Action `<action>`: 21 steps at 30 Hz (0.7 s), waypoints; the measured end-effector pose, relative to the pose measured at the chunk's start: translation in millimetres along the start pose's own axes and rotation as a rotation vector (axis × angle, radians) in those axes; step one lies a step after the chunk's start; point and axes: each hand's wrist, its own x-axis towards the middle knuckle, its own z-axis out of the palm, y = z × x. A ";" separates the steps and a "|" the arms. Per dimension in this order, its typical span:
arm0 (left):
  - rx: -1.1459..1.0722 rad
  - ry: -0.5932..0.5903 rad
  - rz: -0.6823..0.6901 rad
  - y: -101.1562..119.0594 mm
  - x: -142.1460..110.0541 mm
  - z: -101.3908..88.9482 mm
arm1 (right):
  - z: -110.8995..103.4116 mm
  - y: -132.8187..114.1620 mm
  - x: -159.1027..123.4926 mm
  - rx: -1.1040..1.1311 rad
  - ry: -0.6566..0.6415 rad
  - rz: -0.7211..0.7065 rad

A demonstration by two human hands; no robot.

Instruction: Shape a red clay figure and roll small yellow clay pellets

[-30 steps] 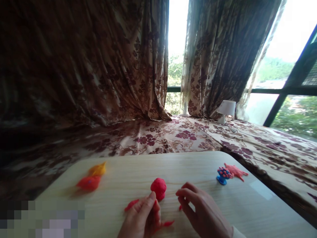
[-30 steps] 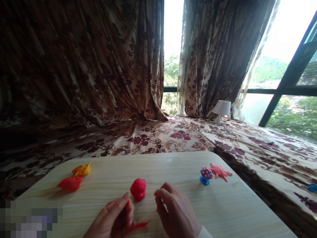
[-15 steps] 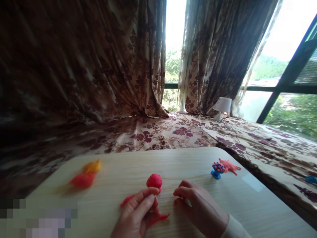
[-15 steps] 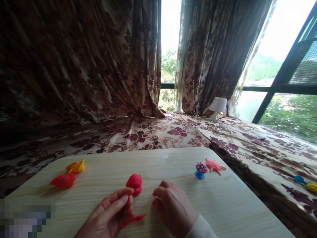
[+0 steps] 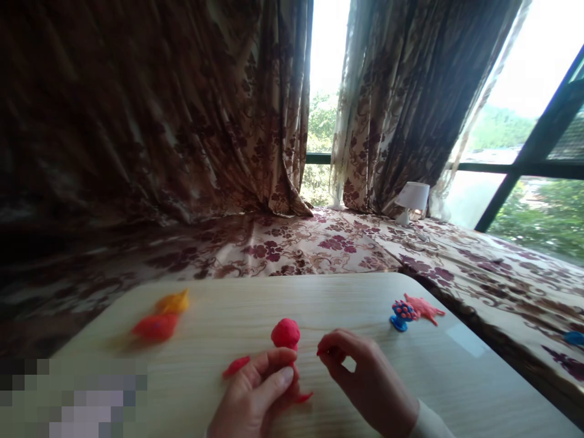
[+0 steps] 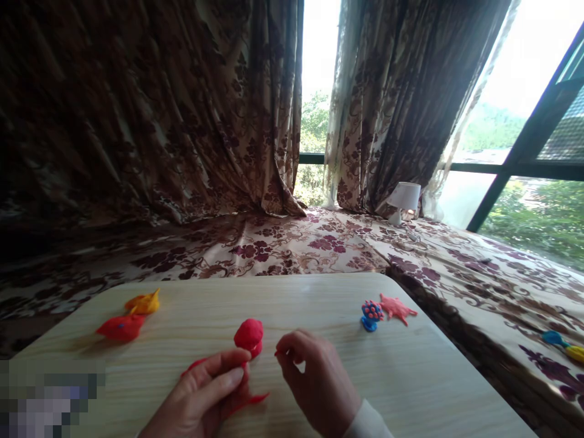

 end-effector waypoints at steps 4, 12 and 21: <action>0.048 -0.028 -0.004 -0.2 2.0 -2.4 | 0.2 -11.7 1.3 0.241 0.062 -0.060; 0.212 -0.078 0.106 0.4 -2.9 -0.6 | 3.7 -24.1 -1.6 0.323 0.045 -0.126; 0.179 -0.111 0.041 -3.8 1.7 -4.6 | 5.1 -25.3 -2.1 0.288 0.114 -0.182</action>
